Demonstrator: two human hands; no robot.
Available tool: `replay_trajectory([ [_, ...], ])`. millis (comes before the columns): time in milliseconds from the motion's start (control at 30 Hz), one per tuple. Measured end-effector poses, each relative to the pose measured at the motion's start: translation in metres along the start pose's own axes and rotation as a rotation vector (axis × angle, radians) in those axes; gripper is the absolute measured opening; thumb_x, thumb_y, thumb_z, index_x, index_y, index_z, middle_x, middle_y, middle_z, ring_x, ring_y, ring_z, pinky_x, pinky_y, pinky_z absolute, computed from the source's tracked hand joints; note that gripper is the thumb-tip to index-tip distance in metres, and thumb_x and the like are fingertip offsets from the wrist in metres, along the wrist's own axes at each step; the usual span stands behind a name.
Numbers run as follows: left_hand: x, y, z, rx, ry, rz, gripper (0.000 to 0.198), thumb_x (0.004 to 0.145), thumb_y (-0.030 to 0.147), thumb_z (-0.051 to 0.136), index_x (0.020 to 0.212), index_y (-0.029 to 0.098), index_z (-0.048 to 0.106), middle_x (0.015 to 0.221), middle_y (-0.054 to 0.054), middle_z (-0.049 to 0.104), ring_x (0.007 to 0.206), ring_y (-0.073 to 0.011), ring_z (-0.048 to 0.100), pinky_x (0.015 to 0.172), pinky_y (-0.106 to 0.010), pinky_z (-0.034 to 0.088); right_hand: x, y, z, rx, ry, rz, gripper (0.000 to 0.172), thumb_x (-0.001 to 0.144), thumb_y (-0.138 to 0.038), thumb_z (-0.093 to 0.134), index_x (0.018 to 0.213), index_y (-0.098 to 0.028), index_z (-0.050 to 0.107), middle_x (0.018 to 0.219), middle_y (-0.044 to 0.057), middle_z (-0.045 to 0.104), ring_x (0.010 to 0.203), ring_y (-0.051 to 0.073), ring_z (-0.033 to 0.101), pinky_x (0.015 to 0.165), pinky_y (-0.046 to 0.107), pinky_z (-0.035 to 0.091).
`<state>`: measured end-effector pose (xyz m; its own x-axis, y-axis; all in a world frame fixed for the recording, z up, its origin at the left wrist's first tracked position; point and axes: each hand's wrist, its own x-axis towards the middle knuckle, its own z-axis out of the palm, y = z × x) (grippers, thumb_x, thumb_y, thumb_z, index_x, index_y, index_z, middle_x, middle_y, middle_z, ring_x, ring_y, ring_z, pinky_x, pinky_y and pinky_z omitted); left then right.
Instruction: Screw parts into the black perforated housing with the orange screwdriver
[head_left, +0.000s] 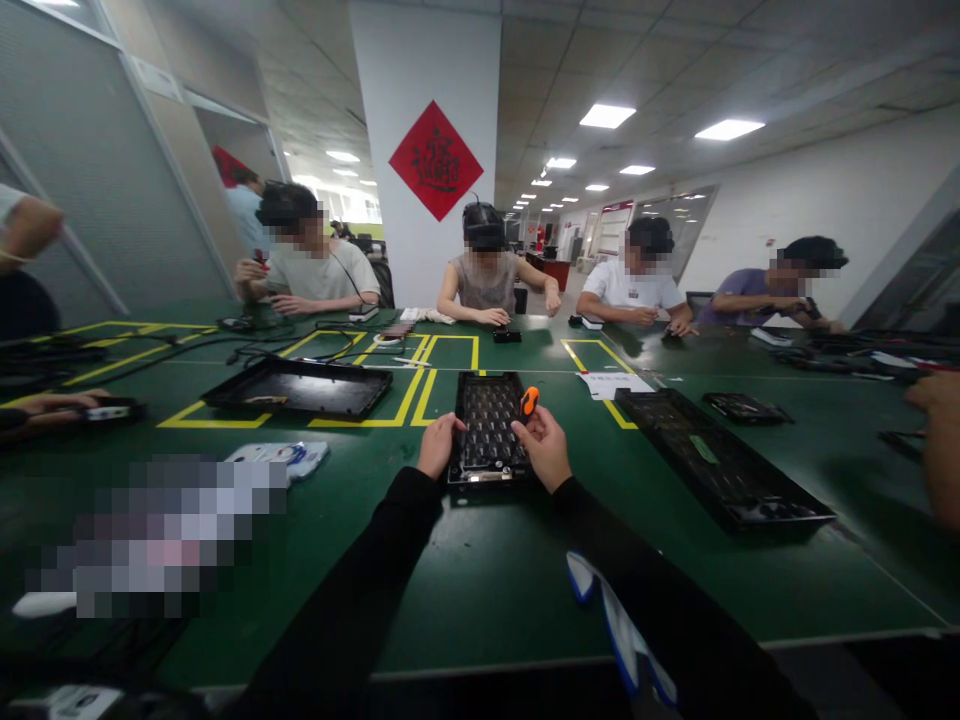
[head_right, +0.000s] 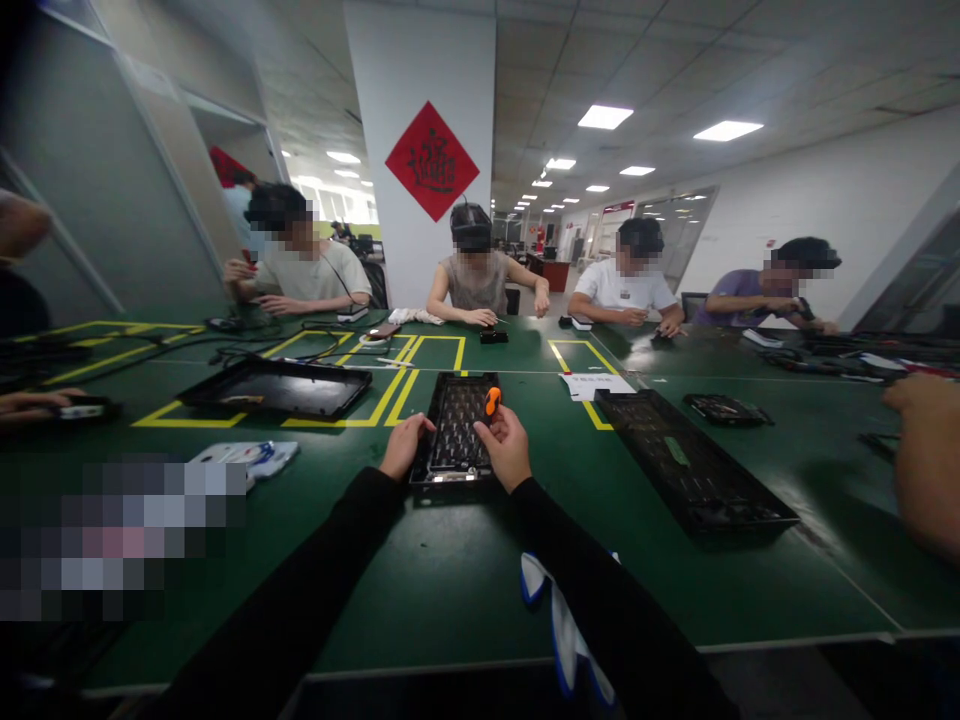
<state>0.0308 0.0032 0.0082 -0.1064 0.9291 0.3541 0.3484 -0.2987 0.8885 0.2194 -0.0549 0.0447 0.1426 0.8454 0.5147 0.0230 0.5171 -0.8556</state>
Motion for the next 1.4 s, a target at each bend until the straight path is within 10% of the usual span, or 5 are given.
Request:
replay_trajectory([
  [1400, 0.002, -0.003, 0.000, 0.021, 0.008, 0.030, 0.045, 0.081, 0.042, 0.028, 0.062, 0.016, 0.059, 0.053, 0.000, 0.048, 0.054, -0.0119, 0.043, 0.052, -0.024, 0.032, 0.000, -0.004, 0.002, 0.068, -0.012, 0.027, 0.039, 0.069, -0.030, 0.060, 0.105, -0.017, 0.051, 0.082, 0.003, 0.058, 0.061, 0.010, 0.051, 0.054, 0.021, 0.042],
])
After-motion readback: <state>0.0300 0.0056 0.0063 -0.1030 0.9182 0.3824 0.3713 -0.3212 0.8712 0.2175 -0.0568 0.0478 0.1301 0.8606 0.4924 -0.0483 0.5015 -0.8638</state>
